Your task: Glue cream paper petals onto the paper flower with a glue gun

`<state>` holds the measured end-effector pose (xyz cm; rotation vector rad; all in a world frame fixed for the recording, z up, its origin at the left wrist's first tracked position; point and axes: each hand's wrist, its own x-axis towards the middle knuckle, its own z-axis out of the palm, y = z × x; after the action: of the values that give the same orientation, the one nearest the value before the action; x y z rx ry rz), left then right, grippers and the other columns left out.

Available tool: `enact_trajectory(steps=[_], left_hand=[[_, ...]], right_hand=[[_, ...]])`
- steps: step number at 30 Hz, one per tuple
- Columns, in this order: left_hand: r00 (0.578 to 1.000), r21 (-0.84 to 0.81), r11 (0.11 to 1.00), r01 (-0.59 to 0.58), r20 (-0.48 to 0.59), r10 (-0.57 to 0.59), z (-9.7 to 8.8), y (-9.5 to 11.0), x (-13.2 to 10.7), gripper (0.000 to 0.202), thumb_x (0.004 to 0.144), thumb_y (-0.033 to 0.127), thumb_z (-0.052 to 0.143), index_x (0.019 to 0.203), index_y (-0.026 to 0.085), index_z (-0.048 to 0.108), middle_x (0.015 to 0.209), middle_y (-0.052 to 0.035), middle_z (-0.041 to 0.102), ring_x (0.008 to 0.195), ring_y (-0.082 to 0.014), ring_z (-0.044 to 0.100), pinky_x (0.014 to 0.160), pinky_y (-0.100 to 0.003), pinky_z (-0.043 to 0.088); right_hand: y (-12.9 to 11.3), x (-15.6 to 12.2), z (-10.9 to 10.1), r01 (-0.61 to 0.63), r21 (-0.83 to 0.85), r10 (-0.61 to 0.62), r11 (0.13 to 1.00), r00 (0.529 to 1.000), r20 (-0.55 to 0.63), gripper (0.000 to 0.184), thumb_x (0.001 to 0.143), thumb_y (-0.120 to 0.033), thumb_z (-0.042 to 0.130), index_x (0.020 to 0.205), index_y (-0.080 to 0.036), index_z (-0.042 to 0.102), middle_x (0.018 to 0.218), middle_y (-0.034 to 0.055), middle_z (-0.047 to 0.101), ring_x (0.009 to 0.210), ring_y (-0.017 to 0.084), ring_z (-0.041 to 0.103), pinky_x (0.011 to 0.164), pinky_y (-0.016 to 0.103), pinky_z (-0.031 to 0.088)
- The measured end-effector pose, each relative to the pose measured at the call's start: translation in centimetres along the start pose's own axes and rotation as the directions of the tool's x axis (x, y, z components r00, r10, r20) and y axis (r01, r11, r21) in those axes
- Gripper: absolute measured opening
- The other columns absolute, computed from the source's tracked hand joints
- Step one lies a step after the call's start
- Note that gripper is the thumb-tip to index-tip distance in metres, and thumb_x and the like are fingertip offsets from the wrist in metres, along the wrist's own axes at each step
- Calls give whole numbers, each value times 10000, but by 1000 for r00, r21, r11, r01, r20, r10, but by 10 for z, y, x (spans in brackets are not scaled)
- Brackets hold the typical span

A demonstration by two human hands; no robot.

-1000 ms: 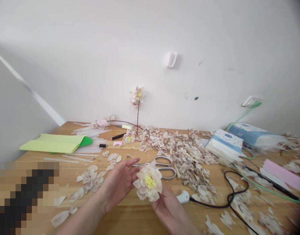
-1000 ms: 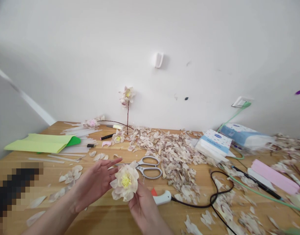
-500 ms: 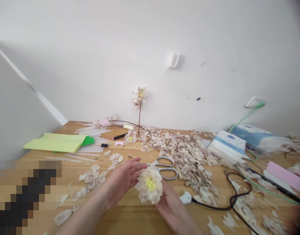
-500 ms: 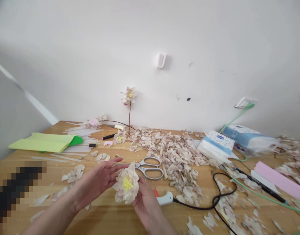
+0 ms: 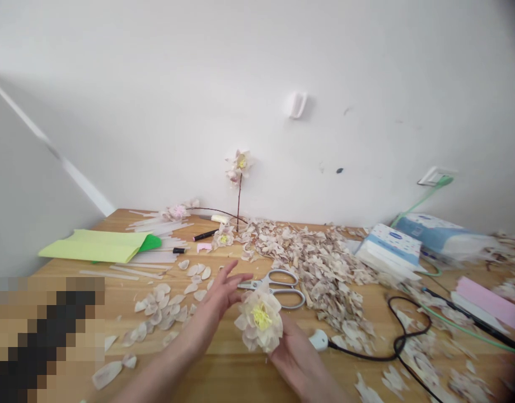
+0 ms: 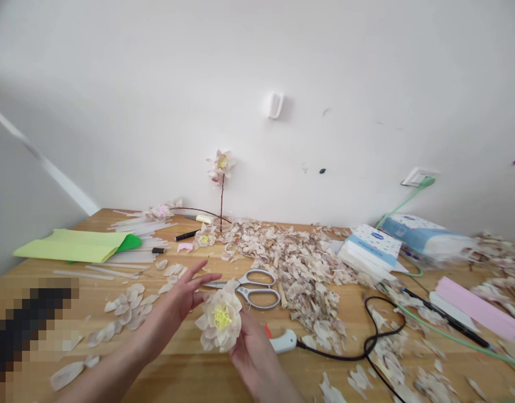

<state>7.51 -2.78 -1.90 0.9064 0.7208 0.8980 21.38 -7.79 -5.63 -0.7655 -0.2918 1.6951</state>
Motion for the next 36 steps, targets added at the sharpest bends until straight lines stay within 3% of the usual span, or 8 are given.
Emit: enact_trajectory(steps=[4, 7, 10, 15, 23, 29, 33, 36], left_hand=[[993, 221, 968, -117, 8, 118, -2, 2, -8, 578, 824, 392, 482, 1351, 289, 267, 1322, -81, 470, 1112, -241, 511, 981, -384, 292], [986, 221, 961, -167, 9, 169, -2, 3, -11, 574, 834, 391, 471, 1356, 288, 254, 1337, -90, 452, 1157, -242, 487, 1008, -390, 273], [982, 154, 971, -184, -19, 189, -8, -3, 0, 564, 814, 392, 502, 1328, 249, 317, 1285, -112, 497, 1098, -250, 539, 1001, -408, 297], [985, -28, 998, -63, -164, 57, -20, -10, 22, 650, 656, 371, 659, 1224, 170, 413, 1117, -144, 595, 862, -261, 648, 861, -423, 433], [970, -210, 961, -178, -200, 136, -7, 24, 3, 481, 671, 315, 634, 1106, 173, 486, 1016, -89, 639, 867, -226, 639, 886, -398, 439], [918, 43, 974, -221, -328, 223, -14, 19, 6, 436, 583, 218, 754, 991, 206, 599, 917, -8, 633, 806, -121, 595, 770, -246, 457], [936, 107, 974, -201, -273, 223, -16, 16, 7, 409, 589, 230, 758, 973, 202, 620, 678, 42, 610, 632, -79, 558, 642, -197, 443], [950, 93, 981, -168, -249, 187, -16, 17, 6, 312, 610, 252, 748, 905, 199, 661, 647, 38, 630, 614, -75, 554, 650, -196, 437]], right_hand=[[1, 4, -6, 41, 60, -38, 997, 998, -48, 234, 624, -201, 752, 846, -173, 679, 827, 22, 718, 851, 192, 638, 730, 282, 494], [1, 6, -8, 43, 76, -40, 996, 998, -44, 254, 629, -213, 751, 870, -177, 677, 882, 26, 715, 875, 187, 634, 751, 286, 495], [0, 5, -7, 40, 55, -38, 998, 999, -29, 284, 628, -218, 752, 899, -179, 675, 914, 29, 710, 915, 196, 625, 771, 298, 493], [-3, 4, -4, 54, 17, -54, 998, 998, -19, 325, 618, -201, 758, 931, -183, 673, 937, 31, 706, 927, 196, 623, 779, 290, 491], [0, 4, -9, 9, 24, -11, 1000, 999, 50, 423, 683, -167, 704, 1092, -219, 612, 934, 11, 714, 891, 174, 639, 780, 277, 480], [-1, 3, -7, 7, 16, -8, 1000, 999, 41, 437, 664, -170, 712, 1088, -202, 611, 908, 24, 718, 876, 188, 641, 787, 302, 469], [-2, -1, -3, -2, -37, 3, 999, 1000, 19, 413, 616, -183, 738, 1015, -187, 635, 883, 35, 714, 834, 206, 646, 754, 322, 472], [-4, -6, 1, -12, -74, 14, 997, 1000, 26, 329, 602, -213, 743, 917, -187, 651, 815, 25, 707, 783, 211, 646, 700, 315, 475]])
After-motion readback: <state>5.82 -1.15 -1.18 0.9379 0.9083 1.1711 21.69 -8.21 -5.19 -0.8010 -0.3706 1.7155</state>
